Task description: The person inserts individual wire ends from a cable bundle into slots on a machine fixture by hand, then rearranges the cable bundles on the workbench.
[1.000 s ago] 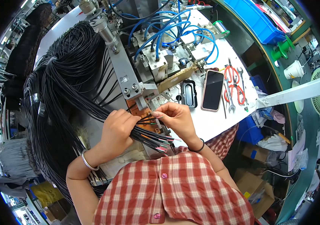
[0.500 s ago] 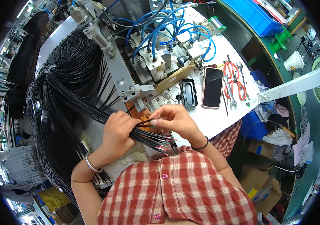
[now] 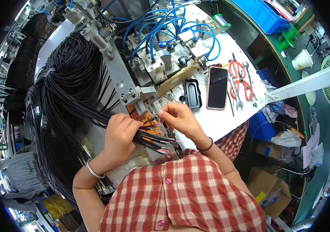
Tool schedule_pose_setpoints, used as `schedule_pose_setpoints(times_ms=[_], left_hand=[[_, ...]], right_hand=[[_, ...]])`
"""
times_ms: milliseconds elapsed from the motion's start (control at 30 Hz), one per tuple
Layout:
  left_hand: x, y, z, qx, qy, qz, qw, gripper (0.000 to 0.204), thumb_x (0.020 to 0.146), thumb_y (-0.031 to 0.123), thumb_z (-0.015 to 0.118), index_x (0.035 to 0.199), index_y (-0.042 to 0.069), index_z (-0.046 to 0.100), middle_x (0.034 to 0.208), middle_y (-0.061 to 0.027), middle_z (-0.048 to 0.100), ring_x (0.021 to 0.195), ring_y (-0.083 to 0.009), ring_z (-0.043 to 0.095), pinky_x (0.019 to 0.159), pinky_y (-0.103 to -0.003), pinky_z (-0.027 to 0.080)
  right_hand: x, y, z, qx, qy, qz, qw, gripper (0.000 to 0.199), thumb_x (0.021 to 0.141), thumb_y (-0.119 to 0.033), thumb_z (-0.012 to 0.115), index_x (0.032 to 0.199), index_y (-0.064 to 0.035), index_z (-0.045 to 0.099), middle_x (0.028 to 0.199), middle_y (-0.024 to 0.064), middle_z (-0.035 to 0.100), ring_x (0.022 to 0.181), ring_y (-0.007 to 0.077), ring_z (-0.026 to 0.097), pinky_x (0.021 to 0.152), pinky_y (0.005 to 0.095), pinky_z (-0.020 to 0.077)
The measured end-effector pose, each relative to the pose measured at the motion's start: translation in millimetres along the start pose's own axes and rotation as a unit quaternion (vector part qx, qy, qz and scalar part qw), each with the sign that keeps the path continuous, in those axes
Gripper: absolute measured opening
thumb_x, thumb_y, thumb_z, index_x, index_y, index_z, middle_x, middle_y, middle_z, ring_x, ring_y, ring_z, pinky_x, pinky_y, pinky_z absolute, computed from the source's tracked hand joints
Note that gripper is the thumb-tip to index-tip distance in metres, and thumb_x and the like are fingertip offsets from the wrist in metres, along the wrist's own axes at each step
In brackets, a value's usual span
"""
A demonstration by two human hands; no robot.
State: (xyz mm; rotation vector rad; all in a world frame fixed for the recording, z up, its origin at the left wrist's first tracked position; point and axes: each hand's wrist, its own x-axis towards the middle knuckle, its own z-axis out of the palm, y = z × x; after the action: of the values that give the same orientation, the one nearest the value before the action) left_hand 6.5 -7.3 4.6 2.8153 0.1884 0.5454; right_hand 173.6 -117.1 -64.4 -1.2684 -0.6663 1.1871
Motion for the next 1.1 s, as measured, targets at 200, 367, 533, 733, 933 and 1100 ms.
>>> schedule_pose_setpoints(times_ms=[200, 367, 533, 733, 933, 1100], left_hand=[[-2.7, 3.5, -4.9, 0.0, -0.067, -0.049, 0.997, 0.029, 0.052, -0.003, 0.057, 0.08, 0.002, 0.054, 0.073, -0.0091, 0.05, 0.078, -0.0273, 0.05, 0.073, -0.037, 0.037], [-1.8, 4.5, -7.8, 0.002, -0.082, -0.052, 0.995, 0.033, 0.052, -0.004, 0.056, 0.084, 0.001, 0.057, 0.074, -0.0091, 0.052, 0.081, -0.0278, 0.05, 0.074, -0.038, 0.037], [-2.8, 5.7, -8.1, 0.011, -0.108, -0.06, 0.992, 0.033, 0.052, -0.004, 0.056, 0.084, 0.001, 0.057, 0.074, -0.0085, 0.052, 0.081, -0.0272, 0.05, 0.074, -0.038, 0.037], [-5.2, 1.2, 1.1, 0.022, -0.078, -0.028, 0.996, 0.026, 0.053, -0.003, 0.057, 0.079, 0.003, 0.055, 0.071, -0.0074, 0.05, 0.078, -0.0254, 0.05, 0.071, -0.036, 0.037], [-5.4, 3.0, -4.1, 0.036, -0.115, -0.032, 0.992, 0.033, 0.052, -0.003, 0.057, 0.085, 0.003, 0.058, 0.073, -0.0069, 0.052, 0.08, -0.0255, 0.05, 0.072, -0.037, 0.038], [0.4, 13.7, -30.3, 0.057, -0.118, -0.026, 0.991, 0.027, 0.057, 0.0, 0.061, 0.085, 0.002, 0.058, 0.08, -0.0089, 0.057, 0.089, -0.0279, 0.053, 0.081, -0.039, 0.04]], right_hand=[[4.2, -2.6, -4.0, -0.024, -0.064, 0.064, 0.996, 0.016, 0.09, -0.014, 0.055, 0.08, -0.0025, 0.053, 0.057, -0.0042, 0.048, 0.044, 0.0014, 0.038, 0.039, 0.0184, 0.0285], [0.8, -3.9, 2.0, -0.006, -0.03, 0.045, 0.999, 0.016, 0.089, -0.015, 0.056, 0.079, -0.0035, 0.053, 0.058, -0.0067, 0.044, 0.047, 0.0001, 0.036, 0.041, 0.0183, 0.0269], [10.3, 4.9, -5.6, -0.055, -0.068, 0.01, 0.996, 0.015, 0.089, -0.015, 0.056, 0.079, -0.0037, 0.053, 0.062, -0.0082, 0.044, 0.053, -0.0008, 0.036, 0.045, 0.0176, 0.0276], [3.7, 2.0, -2.4, -0.086, -0.033, 0.018, 0.996, 0.014, 0.089, -0.014, 0.056, 0.08, -0.0029, 0.053, 0.064, -0.0081, 0.045, 0.056, -0.0008, 0.036, 0.048, 0.0172, 0.029], [8.2, 0.3, -4.6, -0.099, -0.055, 0.015, 0.993, 0.014, 0.089, -0.013, 0.057, 0.08, -0.0027, 0.053, 0.064, -0.0077, 0.045, 0.056, -0.0008, 0.036, 0.048, 0.0172, 0.0289], [5.8, -7.5, 3.3, -0.068, -0.061, 0.039, 0.995, 0.014, 0.088, -0.013, 0.057, 0.08, -0.0027, 0.054, 0.063, -0.0075, 0.046, 0.055, -0.0009, 0.037, 0.047, 0.017, 0.0285]])
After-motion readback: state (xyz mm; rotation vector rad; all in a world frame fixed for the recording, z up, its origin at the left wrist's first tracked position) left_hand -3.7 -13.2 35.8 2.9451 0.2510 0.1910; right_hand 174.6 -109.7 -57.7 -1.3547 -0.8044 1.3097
